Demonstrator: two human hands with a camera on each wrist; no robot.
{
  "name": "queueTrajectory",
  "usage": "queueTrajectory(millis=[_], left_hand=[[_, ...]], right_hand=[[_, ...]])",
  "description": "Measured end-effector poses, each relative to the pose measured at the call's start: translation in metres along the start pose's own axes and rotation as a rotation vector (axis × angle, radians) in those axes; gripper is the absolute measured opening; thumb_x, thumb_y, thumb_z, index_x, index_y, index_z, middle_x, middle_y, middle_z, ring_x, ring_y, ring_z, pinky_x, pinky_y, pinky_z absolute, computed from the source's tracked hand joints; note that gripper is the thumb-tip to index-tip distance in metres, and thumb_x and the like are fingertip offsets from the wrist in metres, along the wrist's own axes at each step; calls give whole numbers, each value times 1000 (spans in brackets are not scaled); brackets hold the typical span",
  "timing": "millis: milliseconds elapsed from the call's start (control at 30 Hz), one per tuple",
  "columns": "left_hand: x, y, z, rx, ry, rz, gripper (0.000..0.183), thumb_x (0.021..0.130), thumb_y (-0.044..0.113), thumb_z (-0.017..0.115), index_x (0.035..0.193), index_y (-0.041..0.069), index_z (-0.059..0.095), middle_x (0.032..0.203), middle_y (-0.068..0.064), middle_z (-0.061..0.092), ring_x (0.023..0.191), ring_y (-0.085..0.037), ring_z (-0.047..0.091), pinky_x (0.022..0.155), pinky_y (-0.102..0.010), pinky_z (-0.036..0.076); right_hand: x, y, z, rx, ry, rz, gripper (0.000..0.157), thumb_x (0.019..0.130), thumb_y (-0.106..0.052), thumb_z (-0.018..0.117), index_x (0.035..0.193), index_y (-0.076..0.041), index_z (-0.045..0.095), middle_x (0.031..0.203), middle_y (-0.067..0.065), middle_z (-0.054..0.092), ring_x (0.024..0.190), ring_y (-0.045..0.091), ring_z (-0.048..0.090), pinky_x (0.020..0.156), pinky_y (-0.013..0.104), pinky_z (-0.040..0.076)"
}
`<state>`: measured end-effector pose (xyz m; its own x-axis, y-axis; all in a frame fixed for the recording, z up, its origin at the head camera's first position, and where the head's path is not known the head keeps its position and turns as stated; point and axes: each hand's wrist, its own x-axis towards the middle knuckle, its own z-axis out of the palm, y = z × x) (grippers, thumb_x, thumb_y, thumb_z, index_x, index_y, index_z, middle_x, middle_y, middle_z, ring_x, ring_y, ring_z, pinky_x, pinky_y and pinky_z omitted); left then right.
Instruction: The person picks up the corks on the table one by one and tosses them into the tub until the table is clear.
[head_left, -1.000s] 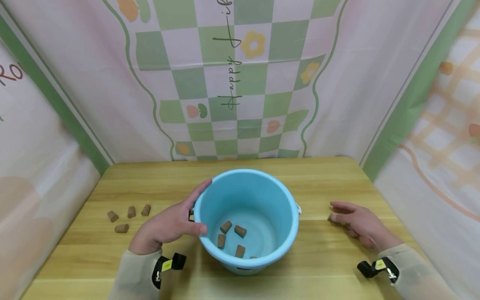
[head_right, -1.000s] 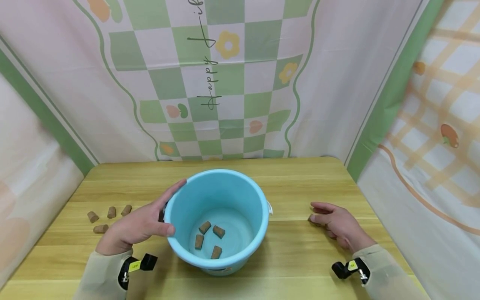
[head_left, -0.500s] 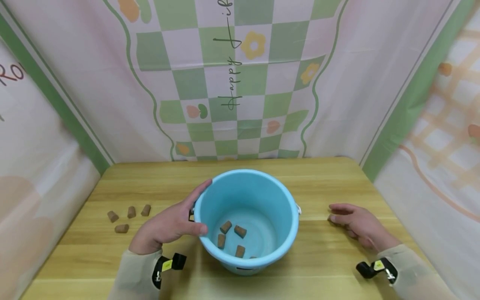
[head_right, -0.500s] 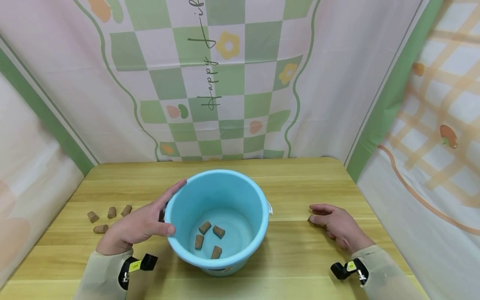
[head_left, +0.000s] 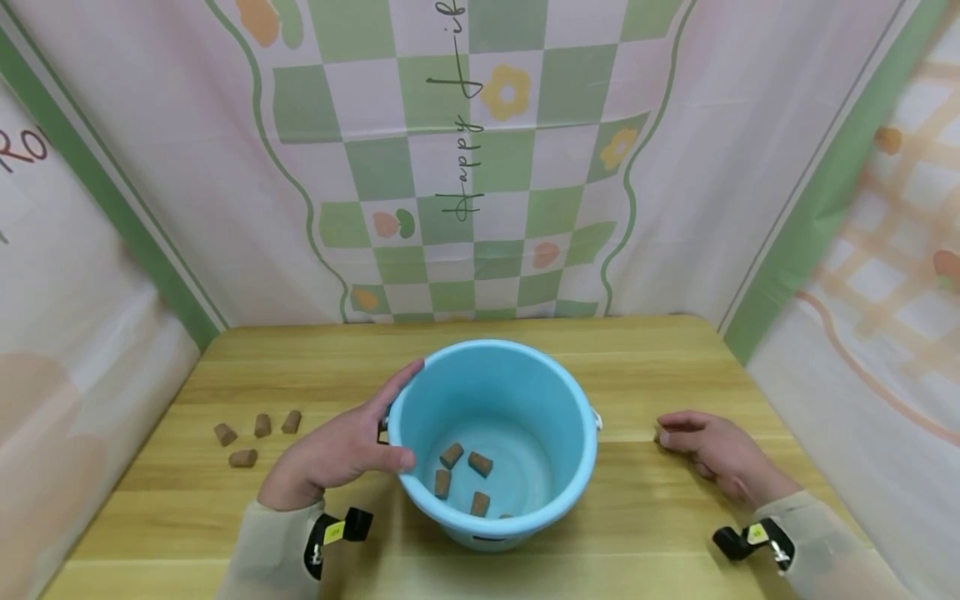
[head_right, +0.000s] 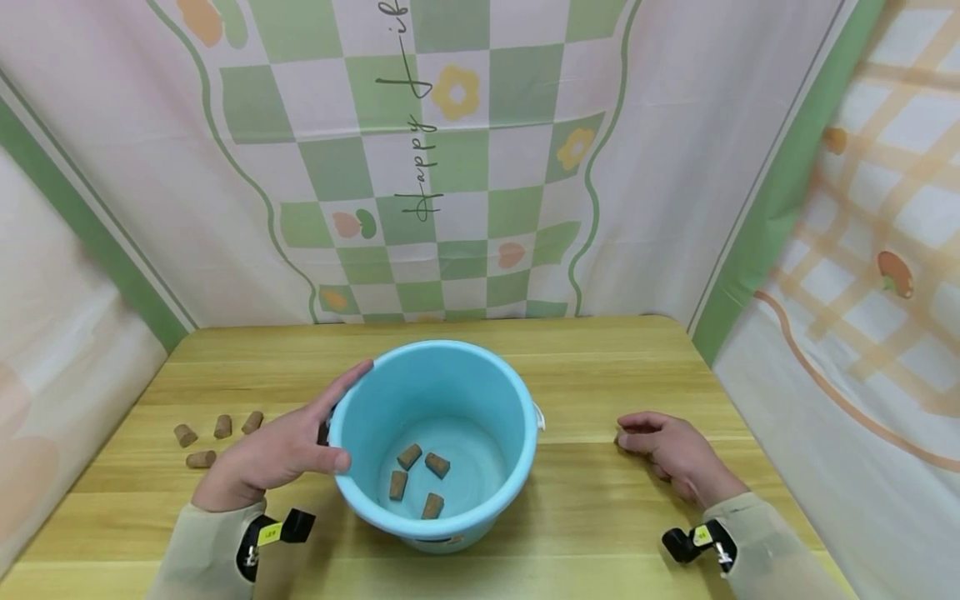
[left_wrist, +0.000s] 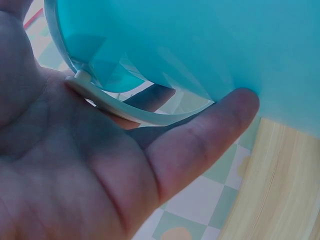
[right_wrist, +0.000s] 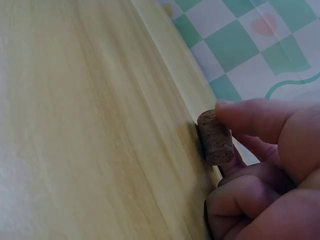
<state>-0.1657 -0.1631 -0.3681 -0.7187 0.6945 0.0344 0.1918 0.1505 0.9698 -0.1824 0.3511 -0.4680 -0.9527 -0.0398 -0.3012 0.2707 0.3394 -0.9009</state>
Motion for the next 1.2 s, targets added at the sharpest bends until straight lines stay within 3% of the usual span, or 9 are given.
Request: queueTrajectory(millis=[200,600,767,1200], left_hand=[[0,1,0,4,-4,3,101,78,41,74,149,37,2,142,-15,33,117,-37,45,87,-40,45],[0,1,0,14,-4,-12,100,78,42,74,149,40,4,142,-14,33,117,-37,45,88,-39,45],[1,0,0,16,4,-1,98,78,42,74,148,41,5,141,-15,33,116,-37,45,87,-40,44],[1,-1,0,-31,-6,-4,98,79,36,75,148,40,4,140,-17,33,116,-38,45,87,-41,45]], right_hand=[[-2,-2,1,-51,-4,-20,52,83,-14,71,126,3,47,112,16,61,55,10,46,40,24,37],[-2,-2,4,-56,13,-35,44,83,-12,70,118,3,49,109,15,59,53,10,44,40,26,38],[-1,-1,3,-76,26,-29,38,86,-19,68,114,1,53,107,14,61,49,8,39,39,26,37],[2,1,-2,19,7,-13,50,86,-26,68,122,3,51,107,13,64,46,3,37,38,22,34]])
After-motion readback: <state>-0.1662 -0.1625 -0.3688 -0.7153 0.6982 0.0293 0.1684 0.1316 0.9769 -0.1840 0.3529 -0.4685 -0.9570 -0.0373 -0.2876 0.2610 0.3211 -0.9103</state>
